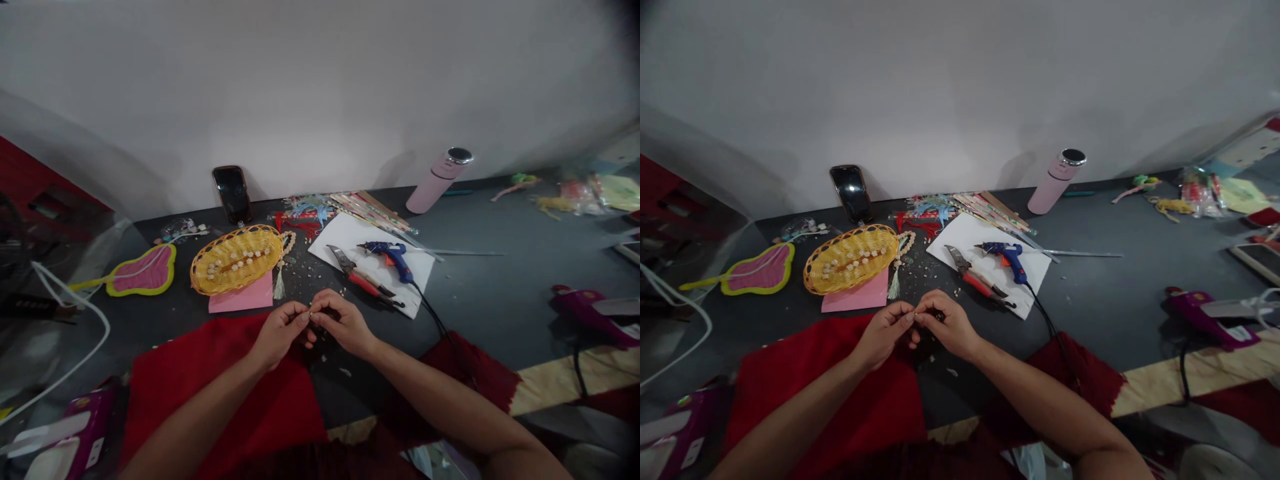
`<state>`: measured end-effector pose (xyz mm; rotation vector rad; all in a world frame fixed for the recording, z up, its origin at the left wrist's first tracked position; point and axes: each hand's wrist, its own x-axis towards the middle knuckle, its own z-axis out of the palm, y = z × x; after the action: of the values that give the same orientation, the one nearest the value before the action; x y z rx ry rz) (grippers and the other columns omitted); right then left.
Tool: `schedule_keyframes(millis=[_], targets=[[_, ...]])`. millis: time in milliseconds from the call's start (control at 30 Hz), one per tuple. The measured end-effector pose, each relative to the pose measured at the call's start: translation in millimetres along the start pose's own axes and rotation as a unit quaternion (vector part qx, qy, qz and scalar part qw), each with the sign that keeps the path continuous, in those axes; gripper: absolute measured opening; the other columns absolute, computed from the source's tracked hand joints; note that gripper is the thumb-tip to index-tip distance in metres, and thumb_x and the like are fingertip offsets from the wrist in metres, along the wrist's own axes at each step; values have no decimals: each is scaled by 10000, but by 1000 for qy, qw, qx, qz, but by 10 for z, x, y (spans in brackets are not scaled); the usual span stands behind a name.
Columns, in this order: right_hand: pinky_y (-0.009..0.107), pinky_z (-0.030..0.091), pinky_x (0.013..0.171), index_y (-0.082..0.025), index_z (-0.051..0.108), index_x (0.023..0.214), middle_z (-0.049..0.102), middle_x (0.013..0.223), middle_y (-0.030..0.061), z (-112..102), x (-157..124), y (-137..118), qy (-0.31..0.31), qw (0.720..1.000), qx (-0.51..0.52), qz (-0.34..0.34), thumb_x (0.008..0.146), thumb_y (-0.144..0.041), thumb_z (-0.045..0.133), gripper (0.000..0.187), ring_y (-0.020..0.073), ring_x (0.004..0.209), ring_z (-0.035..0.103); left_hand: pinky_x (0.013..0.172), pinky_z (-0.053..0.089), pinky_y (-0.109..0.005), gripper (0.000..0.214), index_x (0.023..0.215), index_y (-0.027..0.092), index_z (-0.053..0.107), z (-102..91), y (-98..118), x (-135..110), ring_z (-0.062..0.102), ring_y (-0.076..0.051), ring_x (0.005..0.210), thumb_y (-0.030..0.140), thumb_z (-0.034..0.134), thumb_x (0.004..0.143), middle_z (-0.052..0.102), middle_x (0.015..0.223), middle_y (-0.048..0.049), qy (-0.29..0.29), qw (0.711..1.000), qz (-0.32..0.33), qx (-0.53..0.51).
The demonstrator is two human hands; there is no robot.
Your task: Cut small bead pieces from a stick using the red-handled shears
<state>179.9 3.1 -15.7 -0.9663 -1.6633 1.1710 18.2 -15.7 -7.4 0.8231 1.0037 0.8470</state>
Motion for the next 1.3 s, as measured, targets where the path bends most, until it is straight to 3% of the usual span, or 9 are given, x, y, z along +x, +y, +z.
schedule_keyframes(millis=[200, 367, 533, 833, 1100, 1200, 1300], targets=[[302, 451, 763, -208, 622, 817, 558, 869, 38, 13, 2, 23, -1, 1000, -1, -7, 817, -302, 588, 100, 161, 860, 547, 488, 495, -222, 255, 808, 133, 556, -35, 5, 7, 588, -111, 515, 373, 621, 749, 603, 595, 2, 8, 999, 13, 41], [277, 470, 681, -209, 617, 886, 563, 871, 40, 11, -10, 49, -15, 999, 31, 0, 812, -325, 595, 140, 148, 796, 557, 485, 495, -220, 257, 794, 133, 546, -74, 13, 3, 591, -105, 518, 381, 603, 760, 617, 668, -15, -35, 998, 14, 45], [303, 466, 733, -211, 629, 845, 575, 826, 34, -20, -6, 17, -40, 998, 24, -29, 833, -306, 568, 114, 153, 798, 562, 476, 503, -222, 248, 810, 141, 537, -84, -2, -1, 601, -105, 525, 379, 592, 770, 604, 687, -3, -53, 997, 10, 47], [261, 464, 634, -209, 609, 818, 551, 816, 22, -6, -18, 16, -45, 997, 55, 7, 821, -321, 582, 115, 135, 731, 552, 460, 505, -213, 227, 817, 136, 537, -97, 8, 2, 621, -117, 555, 355, 586, 782, 601, 711, -11, -65, 997, 8, 50], [280, 452, 711, -195, 603, 783, 558, 839, 26, -40, 17, 78, -64, 996, 53, 11, 802, -315, 612, 122, 143, 793, 546, 474, 508, -217, 259, 795, 120, 549, -128, -3, 13, 614, -114, 543, 369, 612, 757, 614, 699, -24, -54, 997, -8, 58], [273, 459, 701, -196, 610, 848, 564, 849, 29, -49, 23, 99, -79, 994, 66, 26, 795, -332, 620, 147, 141, 784, 553, 476, 505, -213, 275, 790, 119, 539, -140, -8, 23, 613, -108, 538, 382, 610, 756, 624, 706, -25, -65, 996, -14, 62], [276, 466, 712, -206, 628, 942, 582, 861, 40, -58, 23, 98, -88, 995, 53, -1, 820, -331, 589, 179, 146, 801, 566, 473, 497, -203, 286, 788, 118, 527, -147, -11, 37, 597, -98, 508, 390, 607, 758, 616, 630, -8, -73, 995, -24, 66]])
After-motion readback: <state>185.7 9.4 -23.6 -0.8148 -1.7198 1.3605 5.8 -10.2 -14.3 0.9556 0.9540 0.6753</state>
